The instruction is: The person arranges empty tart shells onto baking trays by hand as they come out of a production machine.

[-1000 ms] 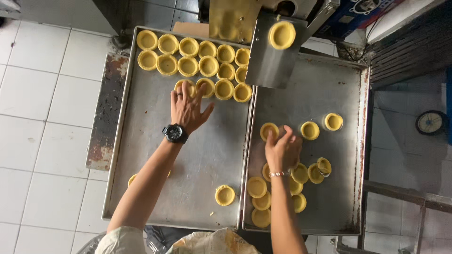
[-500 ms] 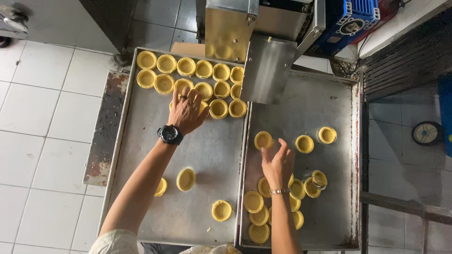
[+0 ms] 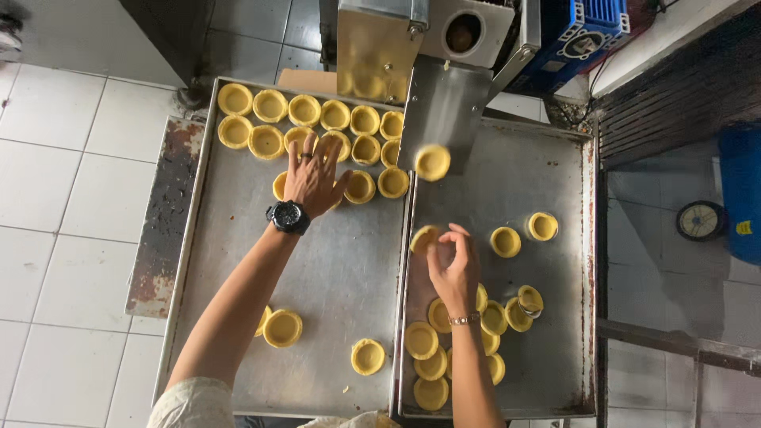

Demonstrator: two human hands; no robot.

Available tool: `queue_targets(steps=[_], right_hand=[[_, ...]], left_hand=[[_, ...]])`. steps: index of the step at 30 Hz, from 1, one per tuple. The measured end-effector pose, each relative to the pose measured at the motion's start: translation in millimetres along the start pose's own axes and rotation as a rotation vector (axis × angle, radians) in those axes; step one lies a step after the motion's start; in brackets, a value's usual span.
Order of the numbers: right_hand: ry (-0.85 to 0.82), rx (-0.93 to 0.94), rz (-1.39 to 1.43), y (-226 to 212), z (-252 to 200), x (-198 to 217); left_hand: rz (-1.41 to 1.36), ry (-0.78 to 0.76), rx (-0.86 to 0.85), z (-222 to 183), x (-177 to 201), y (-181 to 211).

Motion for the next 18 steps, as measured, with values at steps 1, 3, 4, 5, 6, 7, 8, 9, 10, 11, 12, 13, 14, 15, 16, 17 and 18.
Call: queue_targets(steps=[1,3,4,5,6,7,8,9,10,11,12,13,14,15,16,17,18], right_hand=[[0.0,-0.001,-0.002,10,-5,-10],[-0.041,-0.163,0.248,34,-8,-36],[-0.041,-0.162,0.246,28,-5,-31],[-0.109,-0.137,0.123,22,-3,-27],[-0.181,-0.115,-0.003,17,-2,-21],[-0.185,-0.116,-0.009,17,-6,-17],[-0.207,-0.096,-0.03,16,-9,-15],[-0.229,-0.075,-0.051,14,-12,-14],[-0.224,-0.072,-0.052,9,-19,-10],[-0.236,-0.047,-0.109,4,-27,-7],[-0.255,-0.025,-0.166,-1,-37,-3],[-0.256,-0.027,-0.167,1,-43,-2],[-0.221,-0.064,-0.146,4,-54,1],[-0.185,-0.101,-0.125,6,-64,4],[-0.189,-0.099,-0.126,6,-66,8],[-0.102,-0.171,-0.149,7,-69,15],[-0.012,-0.245,-0.168,7,-73,20]], left_hand=[[-0.002,-0.001,-0.001,2,6,6],[-0.117,-0.133,0.042,12,16,13],[-0.119,-0.132,0.042,10,13,12],[-0.073,-0.064,-0.002,8,12,12],[-0.029,0.001,-0.044,3,9,14],[-0.035,-0.002,-0.041,0,9,16],[-0.032,-0.031,0.01,1,8,15],[-0.03,-0.061,0.06,1,7,13],[-0.03,-0.056,0.057,1,10,15],[-0.023,-0.047,0.05,2,12,17],[-0.018,-0.045,0.046,-2,14,19],[-0.019,-0.047,0.046,-4,22,19],[-0.076,-0.028,0.049,-10,31,20],[-0.132,-0.009,0.053,-16,40,22],[-0.133,-0.01,0.058,-32,51,24],[-0.167,-0.029,0.063,-47,62,27],[-0.199,-0.049,0.064,-62,75,29]])
Point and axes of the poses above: each hand's wrist, its own z-axis towards the middle knuckle, its own x-axis out of the back of the hand, y = z × x, the point moved 2 cm from there along z, towards the middle knuckle, and after that the axes turned 4 degrees about x, right-handed, at the moved point
